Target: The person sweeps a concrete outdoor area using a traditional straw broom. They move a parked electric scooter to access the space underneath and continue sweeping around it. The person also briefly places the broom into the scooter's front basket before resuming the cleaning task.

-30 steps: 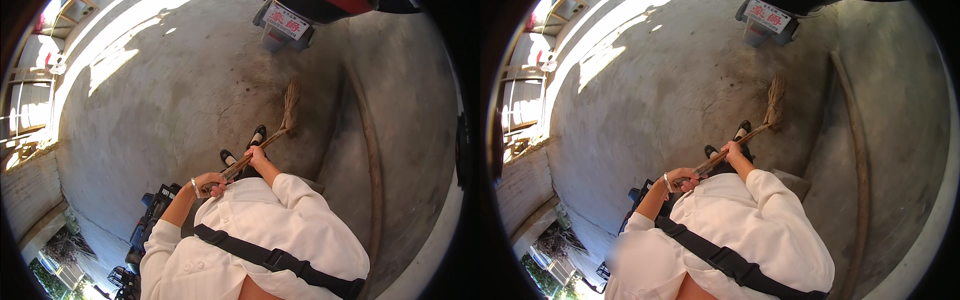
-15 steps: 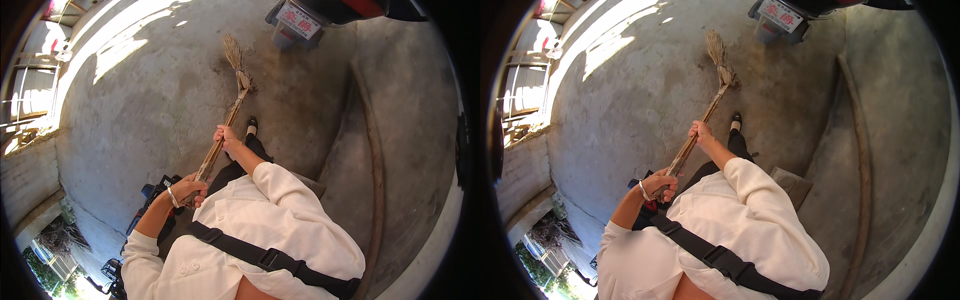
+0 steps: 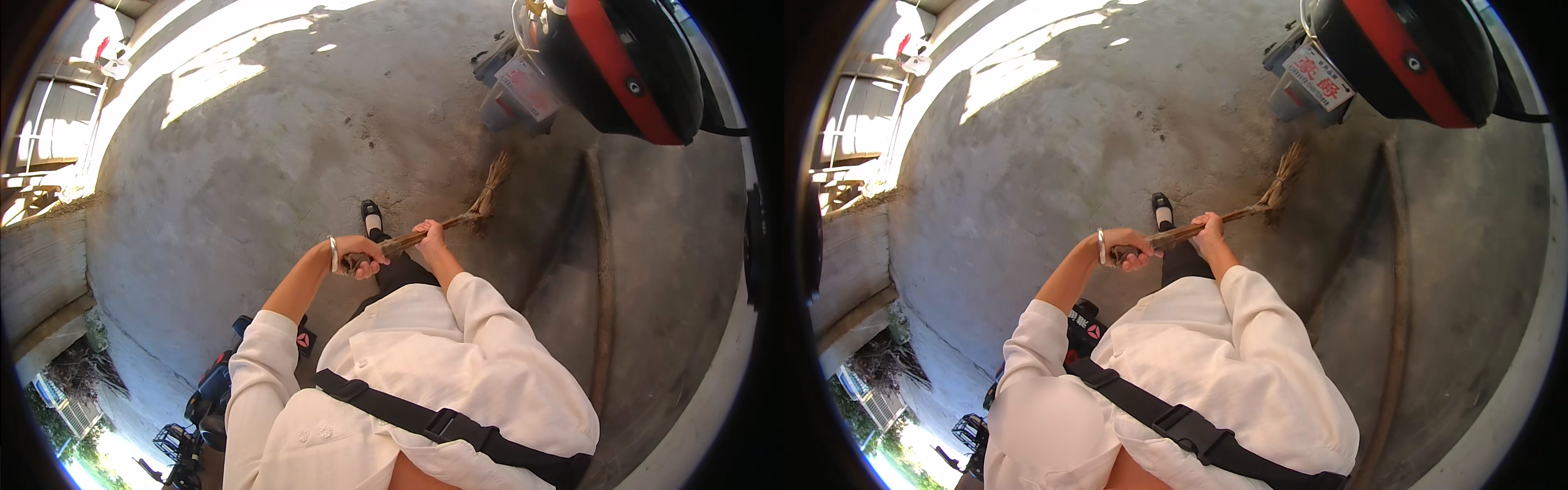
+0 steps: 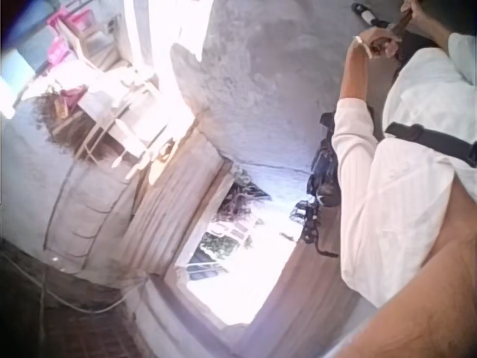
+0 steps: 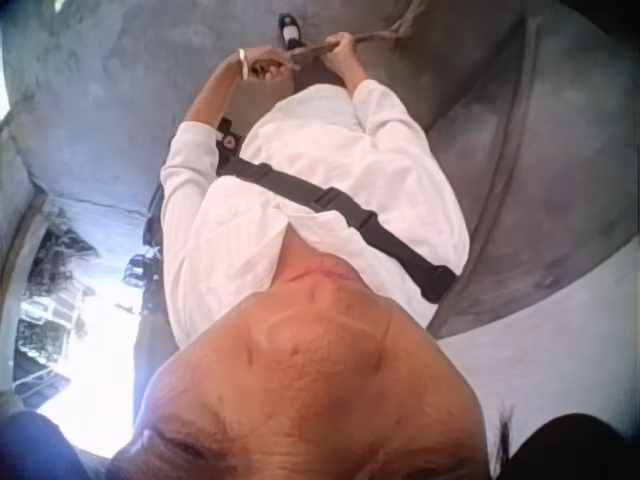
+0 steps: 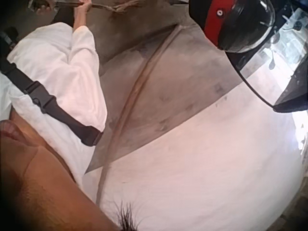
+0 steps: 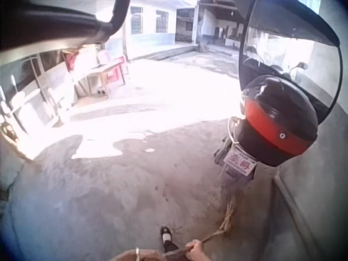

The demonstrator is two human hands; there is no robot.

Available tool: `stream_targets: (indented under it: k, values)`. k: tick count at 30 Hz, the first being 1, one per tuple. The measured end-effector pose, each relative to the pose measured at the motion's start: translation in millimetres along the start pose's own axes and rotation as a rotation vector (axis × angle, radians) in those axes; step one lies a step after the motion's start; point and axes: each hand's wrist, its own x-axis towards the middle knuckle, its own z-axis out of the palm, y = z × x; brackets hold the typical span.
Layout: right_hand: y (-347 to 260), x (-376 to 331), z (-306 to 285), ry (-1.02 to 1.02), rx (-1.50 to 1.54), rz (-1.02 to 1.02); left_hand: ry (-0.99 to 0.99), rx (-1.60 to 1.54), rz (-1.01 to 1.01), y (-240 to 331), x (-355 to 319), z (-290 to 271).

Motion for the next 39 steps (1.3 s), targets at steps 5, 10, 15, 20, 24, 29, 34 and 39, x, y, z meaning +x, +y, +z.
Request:
stream_targets:
  k: [5,10,15,20,24,29,34,39]
  values:
    - [32,54,95,0.014,-0.051,0.076,0.002,-0.092,0.065,64,-66,-39]
    - [89,49,190,0.090,-0.184,0.054,-0.068,-0.280,0.220,73,-114,-76]
    - [106,59,220,-0.064,-0.244,0.101,0.036,-0.235,0.262,71,-135,-66]
    - [109,16,213,-0.188,-0.160,0.212,0.090,-0.157,0.217,55,-151,-38]
    - [114,14,161,-0.247,-0.104,0.170,0.062,-0.067,0.138,41,-148,-56]
    - [109,-10,99,0.099,-0.002,-0.017,-0.022,0.066,0.044,31,-126,-78]
    - [143,16,55,0.470,-0.368,-0.054,0.018,-0.016,-0.083,16,-110,-110]
    - [243,9,112,0.421,-0.443,0.059,0.101,-0.055,0.026,-8,-192,-146]
